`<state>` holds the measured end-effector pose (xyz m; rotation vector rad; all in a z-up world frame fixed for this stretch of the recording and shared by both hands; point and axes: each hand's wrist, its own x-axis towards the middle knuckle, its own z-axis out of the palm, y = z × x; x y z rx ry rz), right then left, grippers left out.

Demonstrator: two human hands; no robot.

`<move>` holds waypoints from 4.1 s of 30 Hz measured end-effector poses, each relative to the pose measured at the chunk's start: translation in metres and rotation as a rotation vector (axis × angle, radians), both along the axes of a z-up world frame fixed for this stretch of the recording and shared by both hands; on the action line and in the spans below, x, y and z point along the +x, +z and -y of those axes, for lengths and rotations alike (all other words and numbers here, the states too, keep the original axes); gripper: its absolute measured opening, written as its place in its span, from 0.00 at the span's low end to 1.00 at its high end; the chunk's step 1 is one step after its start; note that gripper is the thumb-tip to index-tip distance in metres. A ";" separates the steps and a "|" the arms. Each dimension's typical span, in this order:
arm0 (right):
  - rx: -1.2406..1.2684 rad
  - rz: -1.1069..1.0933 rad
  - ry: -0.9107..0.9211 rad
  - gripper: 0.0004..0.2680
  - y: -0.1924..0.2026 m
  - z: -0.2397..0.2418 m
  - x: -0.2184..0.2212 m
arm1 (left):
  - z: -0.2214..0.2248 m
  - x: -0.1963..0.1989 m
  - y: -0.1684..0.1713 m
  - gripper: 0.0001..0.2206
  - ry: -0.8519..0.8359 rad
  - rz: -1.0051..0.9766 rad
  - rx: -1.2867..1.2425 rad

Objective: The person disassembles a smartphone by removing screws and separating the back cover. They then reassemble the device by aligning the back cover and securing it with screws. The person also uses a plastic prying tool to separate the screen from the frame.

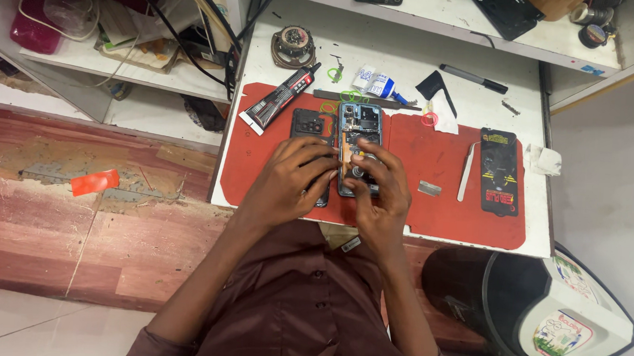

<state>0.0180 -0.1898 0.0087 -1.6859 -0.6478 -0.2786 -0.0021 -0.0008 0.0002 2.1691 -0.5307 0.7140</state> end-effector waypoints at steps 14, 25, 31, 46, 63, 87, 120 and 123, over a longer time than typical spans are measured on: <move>-0.020 0.063 -0.100 0.19 -0.005 0.003 0.001 | -0.002 -0.003 -0.002 0.09 0.005 -0.026 -0.008; -0.201 0.247 -0.187 0.21 0.001 0.008 0.002 | -0.002 -0.003 -0.005 0.11 -0.003 -0.031 0.013; -0.400 0.479 -0.239 0.21 0.004 0.019 0.007 | -0.002 -0.002 -0.009 0.16 0.044 -0.027 0.138; -0.378 0.334 -0.058 0.22 0.024 0.013 0.011 | 0.006 -0.001 -0.015 0.12 0.031 -0.018 0.212; -0.211 0.192 -0.061 0.19 0.002 0.021 0.018 | 0.006 -0.001 -0.007 0.11 0.044 -0.004 0.243; -0.143 0.148 0.017 0.22 -0.003 0.029 0.018 | 0.007 -0.003 0.000 0.16 0.015 -0.064 0.179; -0.099 -0.008 -0.083 0.17 0.005 0.023 0.012 | -0.018 -0.002 0.009 0.09 0.138 -0.009 0.162; -0.099 0.003 -0.082 0.17 0.007 0.021 0.012 | -0.019 0.003 0.008 0.09 0.153 -0.009 0.185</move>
